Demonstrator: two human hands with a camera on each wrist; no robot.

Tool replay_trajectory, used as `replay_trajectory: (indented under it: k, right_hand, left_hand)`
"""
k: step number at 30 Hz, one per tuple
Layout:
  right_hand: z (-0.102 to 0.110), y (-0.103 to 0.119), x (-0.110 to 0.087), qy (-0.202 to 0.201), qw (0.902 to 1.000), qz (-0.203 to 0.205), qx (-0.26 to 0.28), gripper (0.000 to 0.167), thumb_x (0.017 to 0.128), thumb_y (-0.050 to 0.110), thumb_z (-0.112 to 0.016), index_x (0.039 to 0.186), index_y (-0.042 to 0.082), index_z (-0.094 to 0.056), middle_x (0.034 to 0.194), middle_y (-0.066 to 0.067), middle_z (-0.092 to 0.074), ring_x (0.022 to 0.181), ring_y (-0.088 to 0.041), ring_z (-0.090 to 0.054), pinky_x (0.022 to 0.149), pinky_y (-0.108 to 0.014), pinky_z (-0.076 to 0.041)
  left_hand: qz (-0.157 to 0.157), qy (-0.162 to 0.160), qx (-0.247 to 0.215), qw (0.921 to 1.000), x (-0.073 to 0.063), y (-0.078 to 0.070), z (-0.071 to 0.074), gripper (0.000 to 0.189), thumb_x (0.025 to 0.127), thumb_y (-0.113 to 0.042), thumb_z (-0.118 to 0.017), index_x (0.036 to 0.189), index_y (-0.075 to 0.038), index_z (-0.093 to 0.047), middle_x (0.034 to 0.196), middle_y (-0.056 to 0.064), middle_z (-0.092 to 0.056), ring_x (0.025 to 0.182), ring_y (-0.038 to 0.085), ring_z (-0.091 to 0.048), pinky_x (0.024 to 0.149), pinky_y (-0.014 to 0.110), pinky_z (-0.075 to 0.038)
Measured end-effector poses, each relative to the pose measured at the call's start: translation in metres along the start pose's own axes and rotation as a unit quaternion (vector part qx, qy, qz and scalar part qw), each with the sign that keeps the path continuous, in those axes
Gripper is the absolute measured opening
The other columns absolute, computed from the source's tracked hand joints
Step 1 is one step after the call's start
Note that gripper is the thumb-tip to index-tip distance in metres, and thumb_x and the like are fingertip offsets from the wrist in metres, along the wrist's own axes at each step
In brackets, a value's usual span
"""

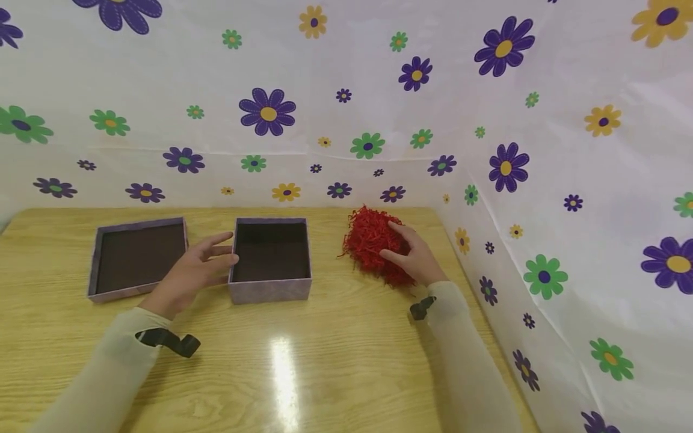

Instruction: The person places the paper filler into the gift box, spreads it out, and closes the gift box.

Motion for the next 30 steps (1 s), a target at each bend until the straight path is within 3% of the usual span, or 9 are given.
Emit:
replay_trajectory:
  k: [5, 12, 19, 30]
  right_hand:
    - [-0.004, -0.002, 0.002, 0.009, 0.9999, -0.002, -0.006, 0.079, 0.096, 0.042, -0.075, 0.162, 0.025, -0.036, 0.165, -0.012, -0.034, 0.153, -0.041, -0.027, 0.121, -0.066, -0.025]
    - [-0.006, -0.003, 0.009, 0.001, 0.9992, 0.03, -0.027, 0.067, 0.098, 0.029, -0.075, 0.157, 0.016, -0.046, 0.158, -0.017, -0.044, 0.146, -0.042, -0.037, 0.119, -0.063, -0.03]
    - [-0.007, -0.005, 0.013, 0.012, 0.9992, 0.003, -0.038, 0.063, 0.1, 0.026, -0.072, 0.157, 0.016, -0.046, 0.159, -0.017, -0.043, 0.146, -0.041, -0.039, 0.119, -0.062, -0.032]
    - [0.003, 0.007, 0.013, -0.032, 0.9968, 0.011, -0.072, 0.044, 0.1, 0.007, -0.068, 0.144, 0.009, -0.06, 0.142, -0.018, -0.059, 0.136, -0.04, -0.051, 0.113, -0.059, -0.042]
  left_hand:
    - [0.004, 0.004, -0.011, 0.9999, 0.002, 0.002, -0.002, 0.079, 0.101, -0.03, -0.07, 0.166, -0.019, -0.026, 0.162, 0.023, -0.032, 0.14, 0.046, -0.046, 0.111, 0.058, -0.045]
    - [0.003, -0.001, -0.014, 0.9999, 0.002, 0.005, -0.001, 0.077, 0.101, -0.031, -0.07, 0.165, -0.019, -0.029, 0.162, 0.021, -0.033, 0.139, 0.044, -0.046, 0.11, 0.056, -0.047]
    - [0.0, 0.0, -0.012, 0.9999, 0.001, 0.004, 0.0, 0.076, 0.101, -0.033, -0.07, 0.165, -0.02, -0.03, 0.161, 0.021, -0.034, 0.139, 0.044, -0.047, 0.108, 0.057, -0.048]
    - [0.0, -0.001, -0.014, 0.9999, 0.0, 0.003, 0.001, 0.075, 0.101, -0.032, -0.07, 0.165, -0.021, -0.031, 0.161, 0.019, -0.035, 0.138, 0.043, -0.048, 0.106, 0.056, -0.05]
Point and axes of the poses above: each hand's wrist, its own x-axis towards the middle knuckle, its own z-axis out of the back of the hand, y = z × x, the point moved 6 cm from there along x, towards the middle knuckle
